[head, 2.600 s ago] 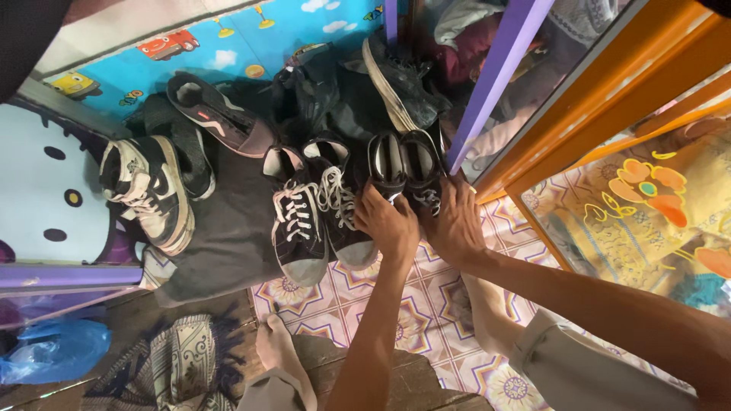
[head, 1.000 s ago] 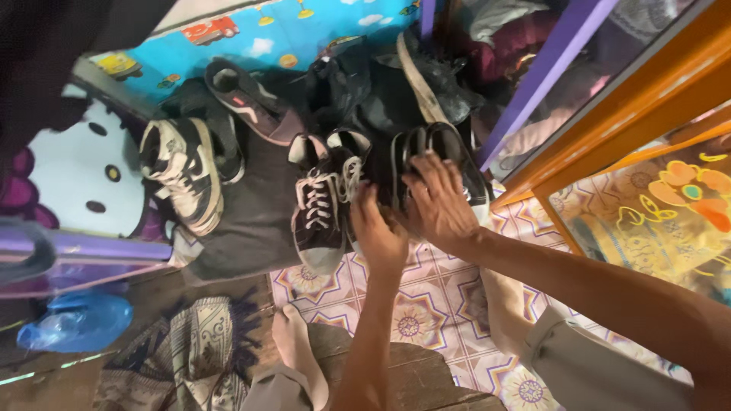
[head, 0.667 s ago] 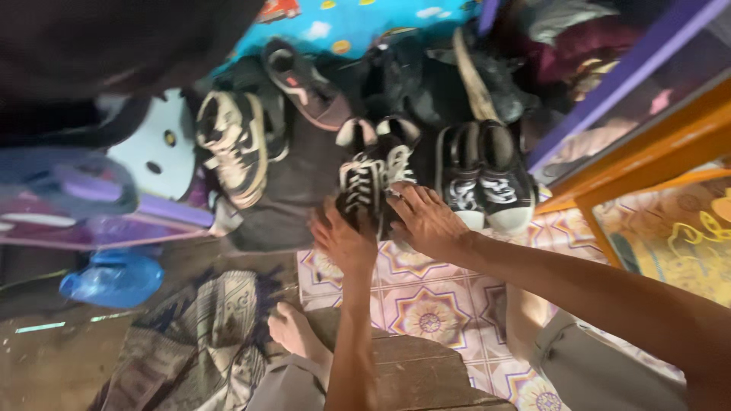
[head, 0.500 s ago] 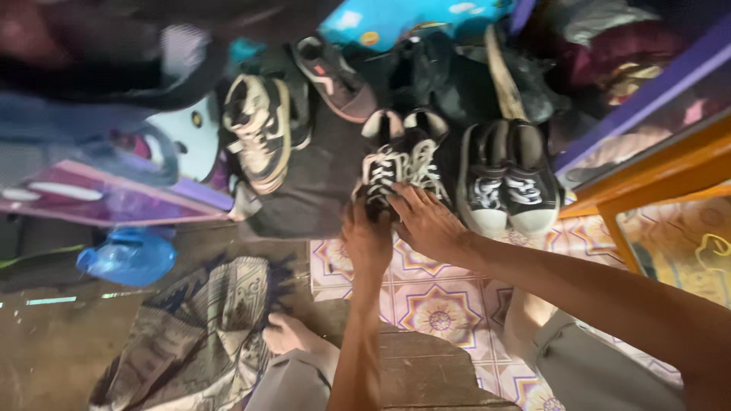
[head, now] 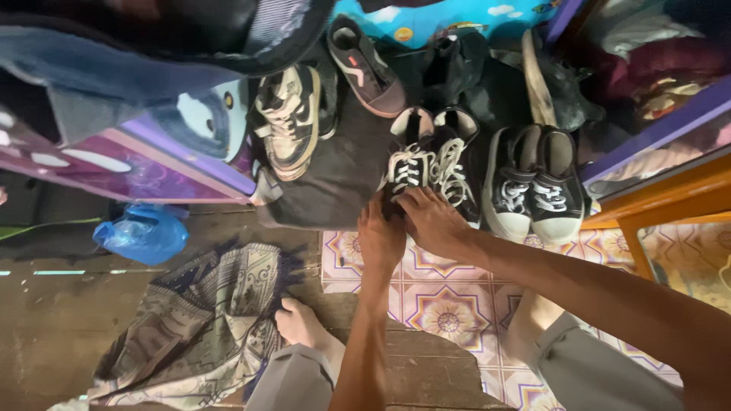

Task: The person arranges multiple pairs of shoes on a low shelf. They pick up each pair, adjust the laces, and place the shoes side by side in a neat row.

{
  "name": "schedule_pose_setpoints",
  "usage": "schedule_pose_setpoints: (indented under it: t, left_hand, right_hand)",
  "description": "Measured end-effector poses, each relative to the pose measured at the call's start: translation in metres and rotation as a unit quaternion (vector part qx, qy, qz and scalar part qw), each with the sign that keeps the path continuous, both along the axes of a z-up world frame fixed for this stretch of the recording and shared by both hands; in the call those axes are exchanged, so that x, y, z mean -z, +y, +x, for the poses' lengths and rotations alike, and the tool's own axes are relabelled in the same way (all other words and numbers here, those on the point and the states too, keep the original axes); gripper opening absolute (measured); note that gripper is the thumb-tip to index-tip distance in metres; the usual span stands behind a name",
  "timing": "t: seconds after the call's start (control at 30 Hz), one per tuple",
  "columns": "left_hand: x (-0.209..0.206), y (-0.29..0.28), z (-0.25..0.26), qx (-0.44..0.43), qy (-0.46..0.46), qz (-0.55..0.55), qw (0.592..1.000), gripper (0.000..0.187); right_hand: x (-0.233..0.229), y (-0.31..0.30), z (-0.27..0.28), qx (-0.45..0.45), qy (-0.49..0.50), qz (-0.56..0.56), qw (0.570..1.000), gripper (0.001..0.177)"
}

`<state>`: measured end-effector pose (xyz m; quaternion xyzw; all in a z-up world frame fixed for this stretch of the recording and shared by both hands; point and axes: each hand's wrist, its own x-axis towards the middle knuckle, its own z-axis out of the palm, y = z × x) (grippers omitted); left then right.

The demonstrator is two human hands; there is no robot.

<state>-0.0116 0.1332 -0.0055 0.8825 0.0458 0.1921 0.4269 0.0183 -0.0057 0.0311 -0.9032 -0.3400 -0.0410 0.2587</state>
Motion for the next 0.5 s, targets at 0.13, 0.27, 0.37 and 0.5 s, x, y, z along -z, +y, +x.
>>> schedule_pose_setpoints:
  t: [0.13, 0.27, 0.37, 0.5]
  left_hand:
    - [0.0, -0.021, 0.004, -0.027, -0.101, 0.039, 0.994, 0.05]
    - [-0.002, -0.019, 0.025, -0.025, -0.089, 0.032, 0.995, 0.05]
    - [-0.005, 0.002, 0.036, -0.047, -0.094, 0.028, 0.994, 0.058]
    - [-0.011, 0.042, 0.047, -0.095, -0.079, 0.01, 0.992, 0.057]
  right_hand:
    - [-0.001, -0.019, 0.01, 0.047, -0.055, 0.044, 0.996, 0.035]
    - [-0.009, -0.036, 0.013, 0.055, -0.093, 0.085, 0.991, 0.035]
    - [-0.013, -0.032, 0.017, 0.047, -0.102, 0.106, 0.988, 0.039]
    - [-0.012, -0.005, 0.027, 0.038, -0.076, 0.141, 0.986, 0.043]
